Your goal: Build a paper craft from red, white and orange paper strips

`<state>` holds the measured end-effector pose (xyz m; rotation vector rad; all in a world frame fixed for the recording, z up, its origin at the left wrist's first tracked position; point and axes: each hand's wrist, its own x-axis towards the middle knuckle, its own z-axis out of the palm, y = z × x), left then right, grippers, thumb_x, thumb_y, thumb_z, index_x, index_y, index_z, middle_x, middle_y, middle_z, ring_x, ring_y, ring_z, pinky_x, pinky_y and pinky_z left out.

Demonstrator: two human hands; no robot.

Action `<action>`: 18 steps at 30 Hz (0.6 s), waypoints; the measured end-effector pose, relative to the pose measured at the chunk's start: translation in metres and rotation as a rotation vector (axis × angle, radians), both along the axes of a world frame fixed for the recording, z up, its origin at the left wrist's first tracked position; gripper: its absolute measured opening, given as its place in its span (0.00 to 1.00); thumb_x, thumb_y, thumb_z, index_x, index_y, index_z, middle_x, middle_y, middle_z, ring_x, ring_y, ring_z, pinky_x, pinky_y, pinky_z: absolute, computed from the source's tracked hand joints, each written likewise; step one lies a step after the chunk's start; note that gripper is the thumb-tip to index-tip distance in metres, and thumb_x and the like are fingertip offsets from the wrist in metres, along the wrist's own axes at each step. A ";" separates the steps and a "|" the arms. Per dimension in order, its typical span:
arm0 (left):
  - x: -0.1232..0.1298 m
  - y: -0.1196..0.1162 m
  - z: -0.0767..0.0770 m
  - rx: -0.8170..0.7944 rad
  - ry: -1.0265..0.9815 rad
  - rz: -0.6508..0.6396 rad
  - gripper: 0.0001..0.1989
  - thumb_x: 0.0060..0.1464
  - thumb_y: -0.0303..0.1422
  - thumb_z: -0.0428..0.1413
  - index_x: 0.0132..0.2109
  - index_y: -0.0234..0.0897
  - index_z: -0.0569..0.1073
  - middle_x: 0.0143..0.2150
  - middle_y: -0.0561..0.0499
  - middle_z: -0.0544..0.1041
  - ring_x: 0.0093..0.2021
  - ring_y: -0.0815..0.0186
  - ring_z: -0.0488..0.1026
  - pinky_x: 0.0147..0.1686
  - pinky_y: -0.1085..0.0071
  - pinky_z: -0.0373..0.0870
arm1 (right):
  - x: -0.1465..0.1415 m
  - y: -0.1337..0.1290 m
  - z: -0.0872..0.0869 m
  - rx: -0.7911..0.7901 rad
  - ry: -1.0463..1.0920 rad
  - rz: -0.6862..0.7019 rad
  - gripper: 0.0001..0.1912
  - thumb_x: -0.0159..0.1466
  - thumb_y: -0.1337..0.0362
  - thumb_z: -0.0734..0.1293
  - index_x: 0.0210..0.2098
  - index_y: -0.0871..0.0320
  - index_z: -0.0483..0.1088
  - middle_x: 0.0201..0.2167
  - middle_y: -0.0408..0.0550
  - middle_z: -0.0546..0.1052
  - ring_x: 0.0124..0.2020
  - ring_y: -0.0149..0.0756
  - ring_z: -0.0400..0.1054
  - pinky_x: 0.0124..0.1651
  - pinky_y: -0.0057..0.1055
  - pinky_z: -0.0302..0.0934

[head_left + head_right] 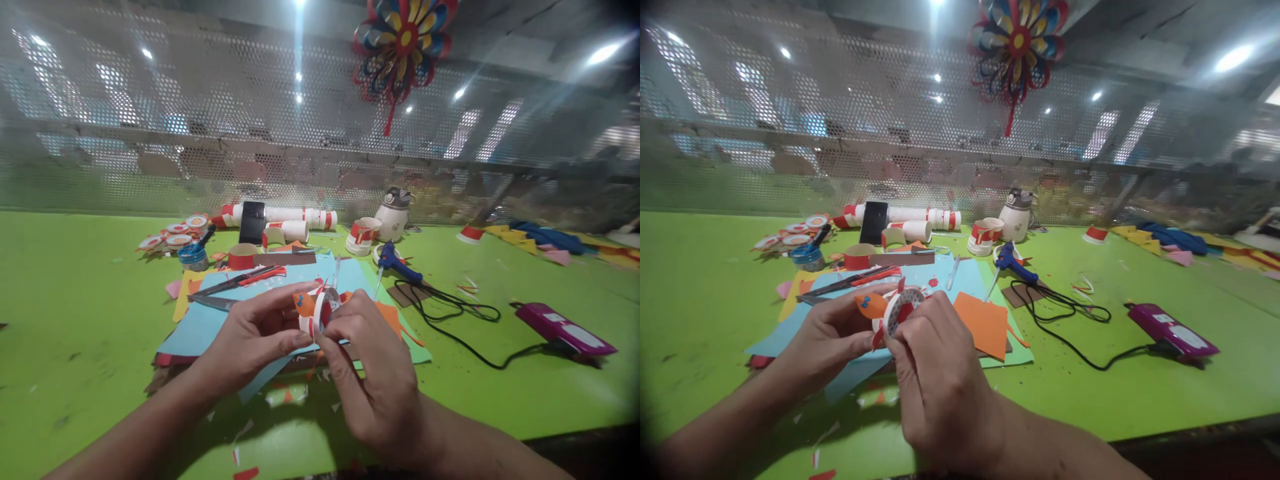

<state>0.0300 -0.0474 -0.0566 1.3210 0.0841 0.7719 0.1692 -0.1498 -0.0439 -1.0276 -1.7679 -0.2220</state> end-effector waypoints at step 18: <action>-0.002 0.008 -0.006 -0.029 0.080 -0.038 0.26 0.48 0.33 0.64 0.55 0.44 0.73 0.48 0.44 0.79 0.46 0.55 0.75 0.46 0.61 0.71 | -0.001 -0.002 0.005 0.021 -0.061 0.001 0.07 0.61 0.78 0.60 0.33 0.61 0.65 0.27 0.50 0.69 0.31 0.37 0.60 0.34 0.38 0.59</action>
